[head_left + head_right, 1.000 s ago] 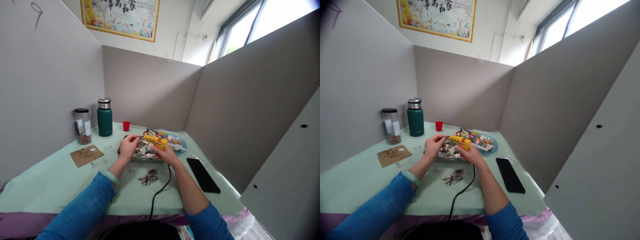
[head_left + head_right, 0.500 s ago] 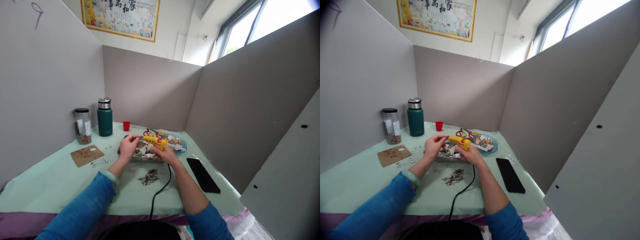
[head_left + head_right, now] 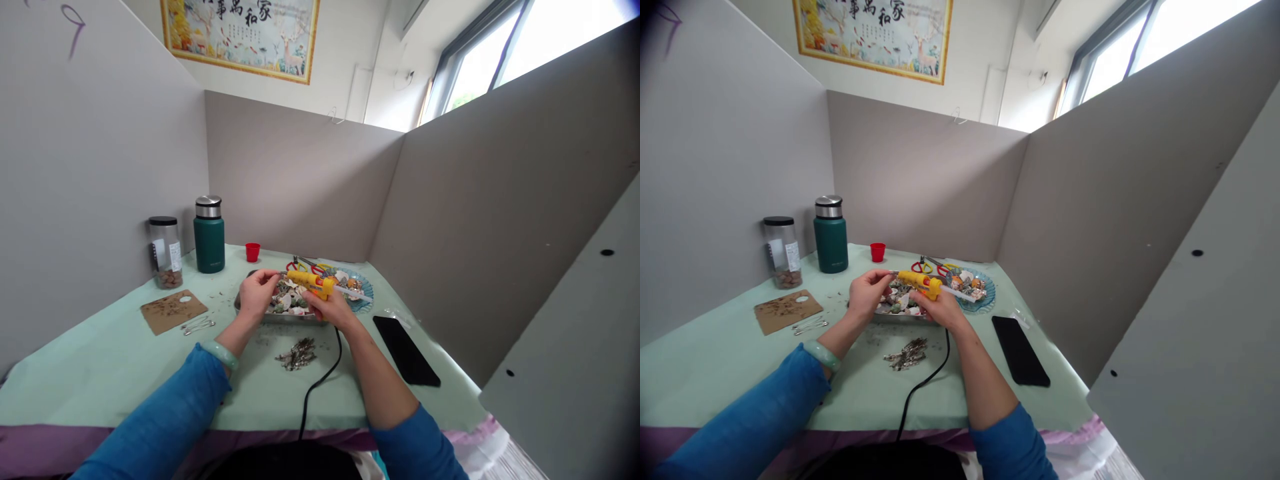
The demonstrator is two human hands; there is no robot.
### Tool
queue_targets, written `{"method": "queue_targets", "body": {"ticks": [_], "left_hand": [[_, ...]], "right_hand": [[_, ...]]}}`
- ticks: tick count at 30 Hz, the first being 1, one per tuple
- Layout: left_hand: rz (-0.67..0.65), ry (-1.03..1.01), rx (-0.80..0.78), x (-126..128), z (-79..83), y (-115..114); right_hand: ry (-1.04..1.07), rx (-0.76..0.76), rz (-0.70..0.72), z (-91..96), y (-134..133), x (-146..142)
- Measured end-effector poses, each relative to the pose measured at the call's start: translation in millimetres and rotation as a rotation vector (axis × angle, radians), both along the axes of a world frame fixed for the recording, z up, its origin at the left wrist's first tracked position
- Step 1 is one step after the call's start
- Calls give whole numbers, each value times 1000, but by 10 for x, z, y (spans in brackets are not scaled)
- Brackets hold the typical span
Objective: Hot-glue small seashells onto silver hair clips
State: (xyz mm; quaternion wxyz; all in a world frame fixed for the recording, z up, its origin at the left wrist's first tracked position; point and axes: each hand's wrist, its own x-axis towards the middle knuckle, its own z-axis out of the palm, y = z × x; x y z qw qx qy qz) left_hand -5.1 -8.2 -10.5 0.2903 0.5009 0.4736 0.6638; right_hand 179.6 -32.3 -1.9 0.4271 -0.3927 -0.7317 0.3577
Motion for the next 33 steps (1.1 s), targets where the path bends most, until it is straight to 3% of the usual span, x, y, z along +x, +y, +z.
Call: {"method": "queue_targets", "body": {"ticks": [6,11,18,23,26,29,33], "left_hand": [[6,-14,-11,2,7,-9],[11,-8,-9,4,6,-7],[23,-14,-11,6,16,-9],[50,-29,-1,5,31,-8],[76,-40,3,4,37,-5],[69,-44,13,6,44,-9],[68,-64,22,16,62,-26]], "right_hand": [[16,3,-38,6,4,9],[-18,16,13,-8,3,6],[-66,25,-167,-53,96,46],[-413,232,-378,-49,165,77],[-636,261,-455,-72,175,69],[-696,236,-400,-82,182,64],[-570,179,-300,-31,235,207]]}}
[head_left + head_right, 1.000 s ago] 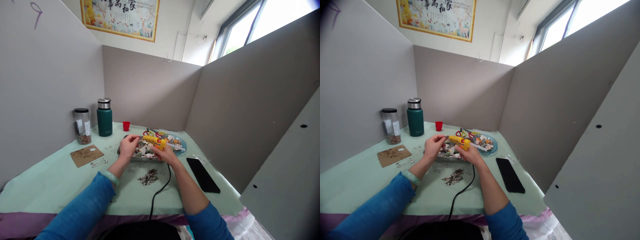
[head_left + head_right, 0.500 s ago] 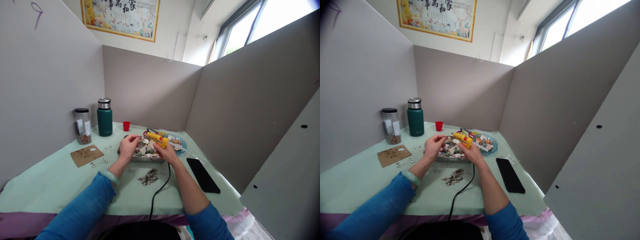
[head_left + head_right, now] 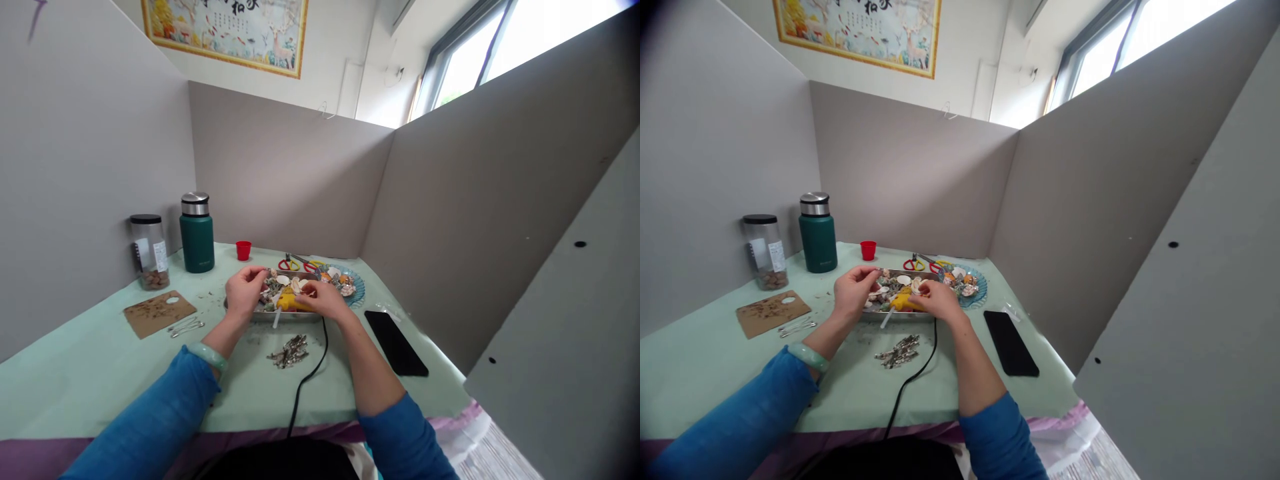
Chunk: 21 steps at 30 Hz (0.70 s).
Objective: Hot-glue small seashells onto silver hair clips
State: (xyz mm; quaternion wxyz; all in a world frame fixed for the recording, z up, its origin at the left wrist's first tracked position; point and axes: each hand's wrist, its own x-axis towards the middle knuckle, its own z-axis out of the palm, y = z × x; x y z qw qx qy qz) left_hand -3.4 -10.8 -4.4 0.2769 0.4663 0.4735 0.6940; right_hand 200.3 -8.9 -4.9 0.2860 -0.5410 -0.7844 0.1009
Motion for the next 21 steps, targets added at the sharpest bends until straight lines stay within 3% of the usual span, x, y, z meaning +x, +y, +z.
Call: {"method": "queue_targets", "body": {"ticks": [2,3,5,6,8,11,16,21], "left_hand": [[-4,7,-2,7,13,-15],[-7,11,-5,11,20,-23],[-15,15,-13,17,31,-38],[-18,14,-15,19,35,-44],[-21,9,-18,21,39,-52],[-20,12,-21,19,42,-57],[-30,21,-17,11,50,-64],[-40,22,-12,-2,27,-43]], "right_hand": [[60,70,-89,41,34,158],[47,91,-223,60,48,245],[-62,41,-439,84,65,398],[-125,-33,-472,87,69,451],[-216,-211,-470,69,71,498],[-264,-303,-442,-4,74,449],[-291,-301,-443,-128,95,356],[-193,-182,-433,-79,120,384]]}}
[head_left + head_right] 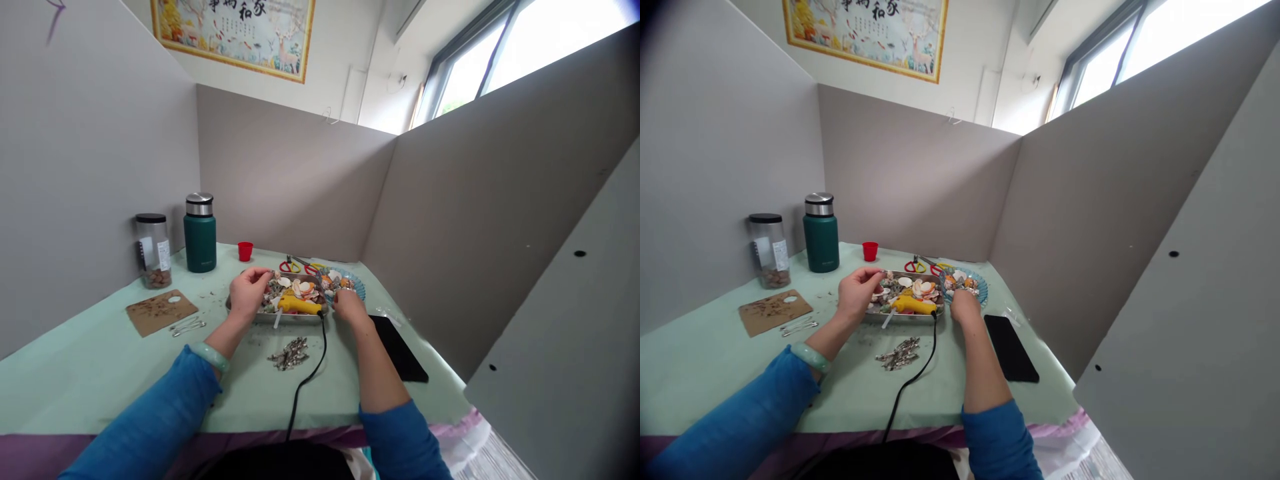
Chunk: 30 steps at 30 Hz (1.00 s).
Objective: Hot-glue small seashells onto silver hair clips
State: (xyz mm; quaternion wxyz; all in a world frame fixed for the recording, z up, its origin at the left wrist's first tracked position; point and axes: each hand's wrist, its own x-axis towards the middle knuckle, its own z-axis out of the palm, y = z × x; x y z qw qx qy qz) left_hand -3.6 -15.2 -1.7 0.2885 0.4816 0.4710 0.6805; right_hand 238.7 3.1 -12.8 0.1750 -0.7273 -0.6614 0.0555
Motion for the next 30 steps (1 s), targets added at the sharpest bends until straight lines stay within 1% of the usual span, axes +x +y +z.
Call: {"method": "queue_targets", "body": {"ticks": [2,3,4,5,6,7,9,11,14,20,23,27,30], "left_hand": [[0,10,4,-6,-23,17],[2,13,7,-8,-35,26],[3,17,9,-10,-45,34],[5,22,12,-12,-53,40],[7,27,14,-14,-59,46],[8,32,14,-15,-63,50],[3,38,12,-18,-68,57],[-3,42,10,-19,-70,59],[-10,58,19,-16,-70,50],[-36,34,28,14,-37,-9],[-45,24,34,33,-27,-36],[-54,21,47,46,-43,-38],[-47,39,69,45,-70,-19]], "right_hand": [[102,87,56,51,-8,-19],[204,133,117,75,-20,-43],[418,195,227,97,-39,-76],[643,233,356,116,-63,-116],[824,249,473,134,-92,-160],[955,256,552,149,-124,-204],[1104,258,624,174,-186,-284],[1151,249,658,188,-233,-344],[1145,256,684,185,-263,-414],[1170,298,694,130,-273,-619],[1163,332,689,106,-317,-751],[1112,335,693,77,-391,-895],[1107,383,712,58,-422,-962]]}}
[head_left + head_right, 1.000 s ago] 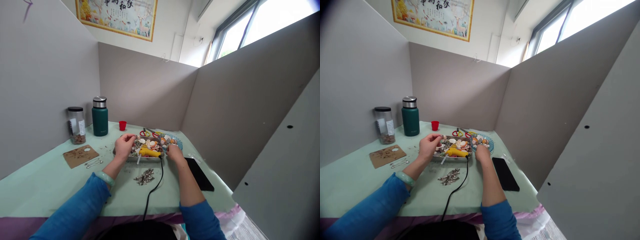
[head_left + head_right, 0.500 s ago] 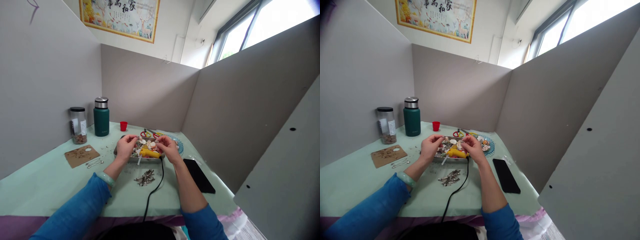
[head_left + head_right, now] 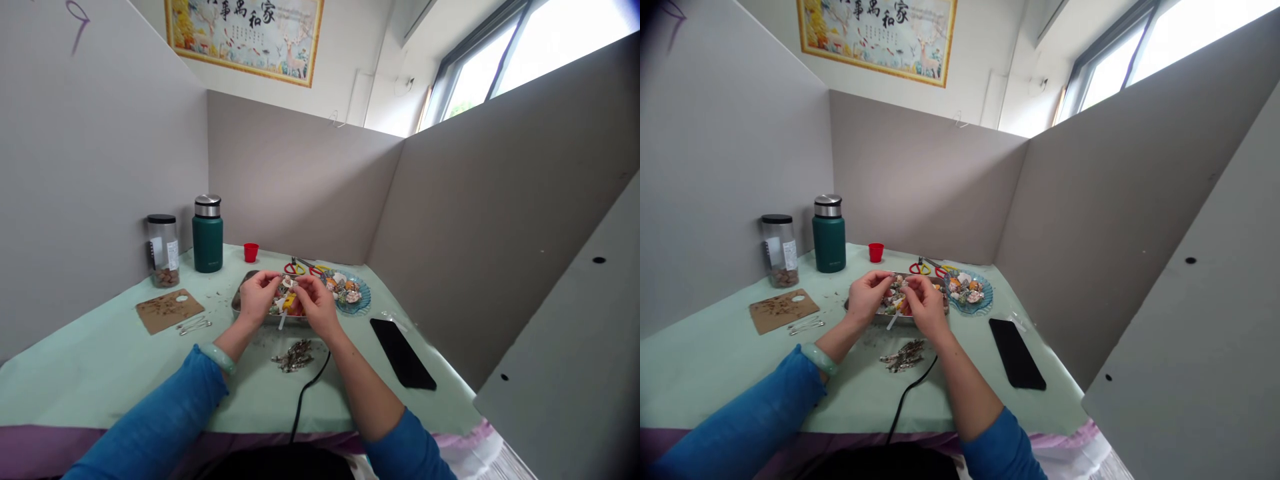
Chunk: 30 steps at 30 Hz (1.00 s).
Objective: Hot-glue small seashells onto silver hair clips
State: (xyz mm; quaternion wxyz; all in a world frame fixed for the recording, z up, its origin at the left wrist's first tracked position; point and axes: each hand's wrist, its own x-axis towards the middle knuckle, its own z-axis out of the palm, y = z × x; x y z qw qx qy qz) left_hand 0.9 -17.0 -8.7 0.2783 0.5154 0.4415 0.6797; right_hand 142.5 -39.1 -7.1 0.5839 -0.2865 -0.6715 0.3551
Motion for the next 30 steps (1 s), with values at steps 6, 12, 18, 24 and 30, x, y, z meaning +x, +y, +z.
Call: {"method": "queue_targets", "body": {"ticks": [6,12,18,24,30], "left_hand": [[52,109,45,15,-24,-23],[168,258,141,34,-41,-54],[202,279,202,10,-107,16],[203,315,265,-2,-129,23],[217,343,301,8,-114,-1]], "right_hand": [[-25,82,-108,-16,-35,-44],[-192,147,-195,-71,-48,-122],[-177,239,-185,-141,-7,-200],[-257,354,-193,-67,-44,-152],[-283,587,-375,-13,-82,-147]]}}
